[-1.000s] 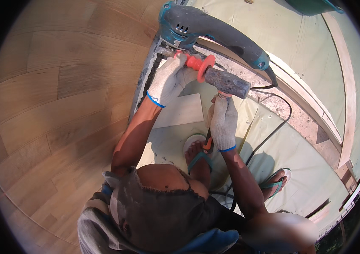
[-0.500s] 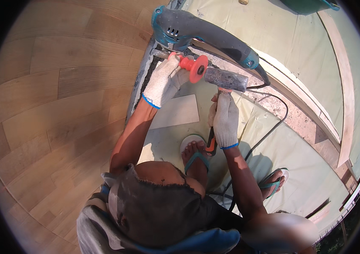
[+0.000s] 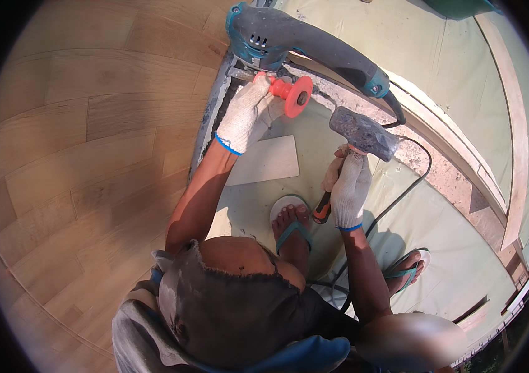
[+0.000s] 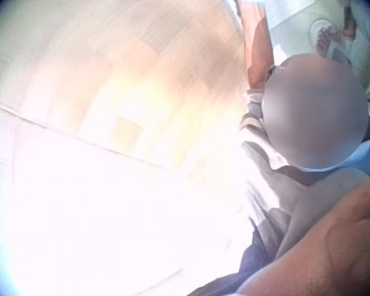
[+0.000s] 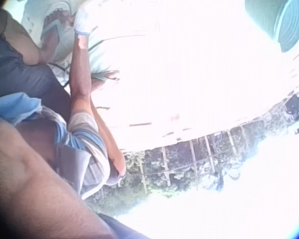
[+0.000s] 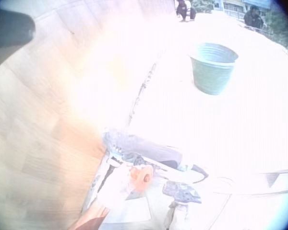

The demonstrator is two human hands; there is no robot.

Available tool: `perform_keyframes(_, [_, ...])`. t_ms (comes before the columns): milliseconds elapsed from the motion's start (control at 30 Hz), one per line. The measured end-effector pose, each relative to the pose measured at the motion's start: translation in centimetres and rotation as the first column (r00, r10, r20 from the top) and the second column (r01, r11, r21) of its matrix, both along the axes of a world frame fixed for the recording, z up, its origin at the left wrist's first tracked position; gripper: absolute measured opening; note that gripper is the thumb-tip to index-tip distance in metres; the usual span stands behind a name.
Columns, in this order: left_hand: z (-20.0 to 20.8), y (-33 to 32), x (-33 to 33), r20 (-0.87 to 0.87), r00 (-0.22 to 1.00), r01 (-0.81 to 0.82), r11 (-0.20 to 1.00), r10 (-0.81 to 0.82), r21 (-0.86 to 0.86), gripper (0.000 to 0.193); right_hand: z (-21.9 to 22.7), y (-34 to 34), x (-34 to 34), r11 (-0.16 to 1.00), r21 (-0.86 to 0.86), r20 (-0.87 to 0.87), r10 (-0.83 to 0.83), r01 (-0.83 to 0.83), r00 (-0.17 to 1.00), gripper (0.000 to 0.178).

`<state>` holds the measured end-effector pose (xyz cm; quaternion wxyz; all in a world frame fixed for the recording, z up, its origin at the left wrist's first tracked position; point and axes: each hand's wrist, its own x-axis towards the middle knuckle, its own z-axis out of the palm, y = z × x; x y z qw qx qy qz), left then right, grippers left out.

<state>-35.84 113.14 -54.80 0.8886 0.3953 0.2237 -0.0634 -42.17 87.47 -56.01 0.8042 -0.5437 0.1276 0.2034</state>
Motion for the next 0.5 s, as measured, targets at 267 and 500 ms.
perform_keyframes(267, [0.9,0.3,-0.6,-0.034,0.999,0.005,0.994,-0.001,0.109,0.027,-1.3,3.9,-0.9,0.954,0.204,-0.084,-0.208,0.221,0.975,0.041])
perform_keyframes(500, [0.4,0.7,-1.0,-0.014,1.0,-0.002,1.0,0.002,0.025,0.025,0.8,0.2,-0.3,0.966,0.163,-0.071,-0.193,0.203,0.979,0.05])
